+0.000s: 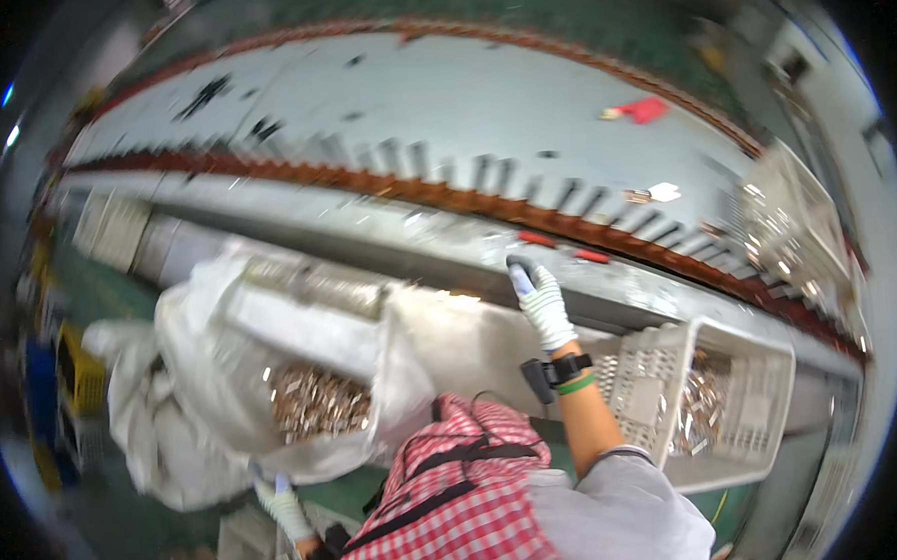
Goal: The worker is sorting metal components from a production line table into white bags and plastic crates.
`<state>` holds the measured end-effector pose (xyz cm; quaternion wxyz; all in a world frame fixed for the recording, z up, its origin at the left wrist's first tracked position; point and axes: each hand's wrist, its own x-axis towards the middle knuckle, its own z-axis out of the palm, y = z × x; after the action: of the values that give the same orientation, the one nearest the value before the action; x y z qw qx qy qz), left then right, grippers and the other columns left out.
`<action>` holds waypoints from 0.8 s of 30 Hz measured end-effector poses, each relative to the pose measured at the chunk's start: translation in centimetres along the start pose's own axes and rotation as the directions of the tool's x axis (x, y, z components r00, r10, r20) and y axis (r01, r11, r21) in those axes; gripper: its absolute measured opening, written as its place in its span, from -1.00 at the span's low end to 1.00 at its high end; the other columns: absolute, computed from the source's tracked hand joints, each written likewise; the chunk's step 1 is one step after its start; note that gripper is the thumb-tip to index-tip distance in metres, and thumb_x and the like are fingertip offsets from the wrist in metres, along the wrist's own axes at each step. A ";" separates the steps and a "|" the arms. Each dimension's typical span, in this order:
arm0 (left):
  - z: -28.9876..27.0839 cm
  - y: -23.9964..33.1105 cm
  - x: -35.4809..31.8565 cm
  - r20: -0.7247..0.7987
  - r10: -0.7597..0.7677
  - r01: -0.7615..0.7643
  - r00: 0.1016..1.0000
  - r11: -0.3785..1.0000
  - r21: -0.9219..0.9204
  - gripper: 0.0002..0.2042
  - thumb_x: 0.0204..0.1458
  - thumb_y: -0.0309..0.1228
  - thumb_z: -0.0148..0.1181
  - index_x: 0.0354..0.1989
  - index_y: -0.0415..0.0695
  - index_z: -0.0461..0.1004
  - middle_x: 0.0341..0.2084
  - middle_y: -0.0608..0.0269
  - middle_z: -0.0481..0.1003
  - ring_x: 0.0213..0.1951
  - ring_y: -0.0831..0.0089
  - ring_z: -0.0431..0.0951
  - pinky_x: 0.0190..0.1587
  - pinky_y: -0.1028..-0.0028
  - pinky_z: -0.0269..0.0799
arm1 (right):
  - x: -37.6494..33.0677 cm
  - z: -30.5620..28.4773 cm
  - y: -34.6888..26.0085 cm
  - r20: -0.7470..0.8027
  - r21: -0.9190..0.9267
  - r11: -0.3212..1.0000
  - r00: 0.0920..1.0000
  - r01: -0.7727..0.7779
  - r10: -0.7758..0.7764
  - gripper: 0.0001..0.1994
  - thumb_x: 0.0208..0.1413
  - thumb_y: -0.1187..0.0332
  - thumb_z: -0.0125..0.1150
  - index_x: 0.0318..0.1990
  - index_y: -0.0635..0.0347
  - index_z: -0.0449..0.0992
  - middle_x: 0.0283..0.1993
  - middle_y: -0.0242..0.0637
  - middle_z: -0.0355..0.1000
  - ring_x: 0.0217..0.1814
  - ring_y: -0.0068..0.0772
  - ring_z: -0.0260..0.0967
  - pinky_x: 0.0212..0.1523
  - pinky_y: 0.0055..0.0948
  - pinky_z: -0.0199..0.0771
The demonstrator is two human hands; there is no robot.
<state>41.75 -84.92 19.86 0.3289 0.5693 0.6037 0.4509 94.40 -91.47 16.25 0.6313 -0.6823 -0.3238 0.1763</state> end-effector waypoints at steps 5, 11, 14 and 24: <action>3.1 3.2 -0.8 0.059 -0.051 0.045 0.997 0.994 0.096 -0.37 -0.22 -0.53 -0.03 0.14 -0.33 0.01 0.09 0.05 0.13 0.09 0.33 0.13 0.12 0.52 0.00 | 3.0 -9.0 1.4 -0.694 0.170 0.977 0.719 0.128 0.027 -0.71 0.07 0.38 -0.01 -0.05 0.30 0.28 -0.12 -0.28 0.31 -0.09 -0.48 0.23 -0.03 -0.53 0.21; 3.3 6.9 -0.1 0.229 -0.227 0.222 0.947 0.974 0.048 -0.40 -0.08 -0.64 -0.13 0.21 -0.13 -0.09 0.12 0.07 -0.03 -0.01 0.22 0.18 -0.12 0.39 0.33 | 10.5 -10.1 0.4 -0.519 0.024 0.998 0.852 -0.062 0.066 -0.59 0.00 0.30 0.08 -0.03 0.34 0.22 -0.20 -0.35 0.31 -0.23 -0.46 0.21 -0.17 -0.54 0.25; 2.6 7.1 -0.2 0.214 -0.270 0.250 0.939 0.961 0.117 -0.42 -0.06 -0.62 -0.14 0.21 -0.13 -0.08 0.14 0.05 -0.03 0.01 0.20 0.16 -0.04 0.36 0.26 | 11.4 -6.9 -5.0 -0.605 0.315 0.865 0.785 0.390 -0.134 -0.67 0.05 0.38 0.00 -0.03 0.34 0.25 -0.21 -0.34 0.33 -0.18 -0.52 0.25 -0.17 -0.66 0.23; 4.3 11.5 -0.6 0.187 -0.324 0.278 0.927 0.931 0.236 -0.41 -0.07 -0.58 -0.10 0.21 -0.14 -0.07 0.13 0.06 0.03 0.06 0.24 0.14 0.06 0.38 0.14 | 11.4 -14.0 2.4 -0.811 0.136 0.985 0.583 0.110 0.047 -0.68 0.00 0.55 -0.02 -0.05 0.33 0.22 -0.17 -0.28 0.32 -0.19 -0.53 0.24 -0.21 -0.56 0.32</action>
<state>50.25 -85.41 28.68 0.3995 0.5471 0.6868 0.2636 112.30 -94.32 17.77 0.7685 -0.6246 0.0041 -0.1385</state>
